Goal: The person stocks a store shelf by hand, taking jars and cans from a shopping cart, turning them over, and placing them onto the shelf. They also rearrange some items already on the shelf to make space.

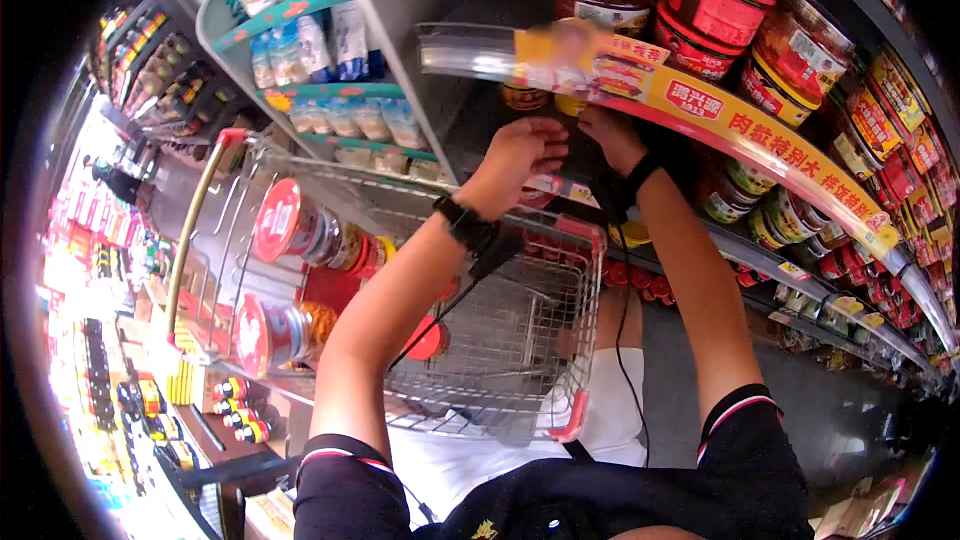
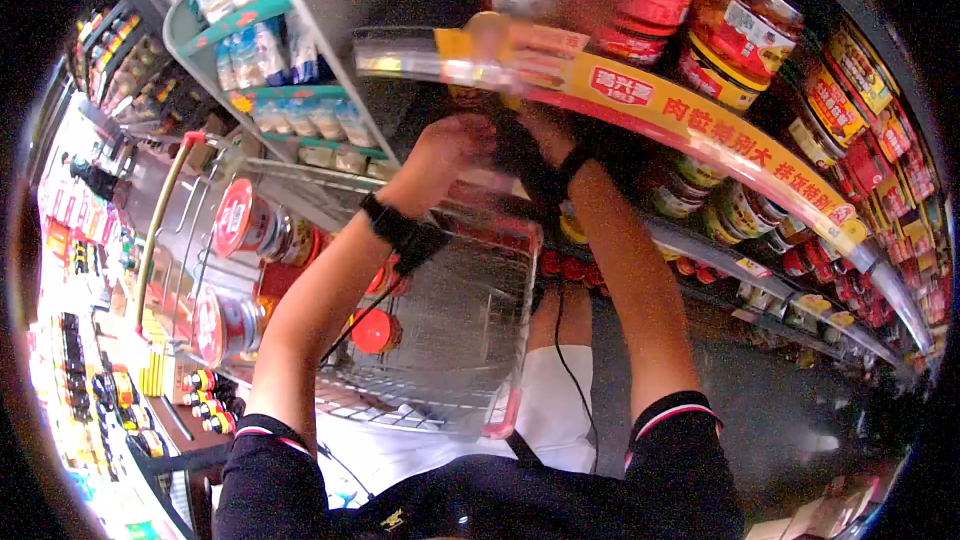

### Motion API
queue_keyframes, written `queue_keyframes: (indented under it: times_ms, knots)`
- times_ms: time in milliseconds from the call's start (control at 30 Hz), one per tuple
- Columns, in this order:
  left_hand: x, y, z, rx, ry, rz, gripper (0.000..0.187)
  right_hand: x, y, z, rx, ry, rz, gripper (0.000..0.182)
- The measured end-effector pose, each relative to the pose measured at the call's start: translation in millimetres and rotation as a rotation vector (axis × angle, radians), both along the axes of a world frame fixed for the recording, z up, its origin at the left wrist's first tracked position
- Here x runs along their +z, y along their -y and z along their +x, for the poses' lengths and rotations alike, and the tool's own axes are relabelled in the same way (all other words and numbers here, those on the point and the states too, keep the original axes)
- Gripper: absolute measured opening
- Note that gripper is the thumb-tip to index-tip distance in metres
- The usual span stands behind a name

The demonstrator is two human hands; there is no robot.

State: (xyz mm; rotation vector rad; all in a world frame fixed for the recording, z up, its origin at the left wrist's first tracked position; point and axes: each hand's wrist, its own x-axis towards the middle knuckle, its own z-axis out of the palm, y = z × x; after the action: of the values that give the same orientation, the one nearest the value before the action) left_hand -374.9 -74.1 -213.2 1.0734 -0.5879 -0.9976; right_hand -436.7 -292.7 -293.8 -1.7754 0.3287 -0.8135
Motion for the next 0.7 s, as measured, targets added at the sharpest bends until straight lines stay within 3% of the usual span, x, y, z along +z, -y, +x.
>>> queue_keyframes:
  times_ms: [33,67,267,367,433,467,533,567,667,700]
  knots:
    - [4,-27,-4,-0.007,-0.039,0.002,0.016,36,-39,-10,0.076,0.056,0.511,0.032]
    - [5,-52,-6,-0.013,-0.084,0.008,0.015,61,-65,-13,0.092,0.048,0.638,0.030]
    - [-4,-175,18,-0.082,-0.073,0.213,0.008,116,-193,-34,0.493,0.035,0.854,0.028]
    - [-39,-220,32,0.049,-0.034,0.400,0.014,87,-245,-25,0.700,-0.069,1.035,0.028]
    - [-66,-246,30,0.142,-0.044,0.477,0.018,59,-279,-19,0.713,-0.187,1.062,0.026]
    - [-89,-251,40,0.145,-0.076,0.650,0.016,40,-292,-15,0.730,-0.249,1.069,0.026]
    - [-125,-259,59,0.069,0.226,0.922,0.017,-4,-309,-4,0.706,-0.423,1.084,0.025]
    - [-167,-262,76,-0.048,0.699,1.013,0.018,-16,-315,-5,0.687,-0.528,1.122,0.025]
    - [-297,-248,124,0.236,1.049,1.140,0.021,-42,-322,-9,0.657,-0.709,0.975,0.025]
    - [-267,-256,107,-0.129,1.540,1.254,0.017,-64,-321,-8,0.700,-0.669,0.724,0.026]
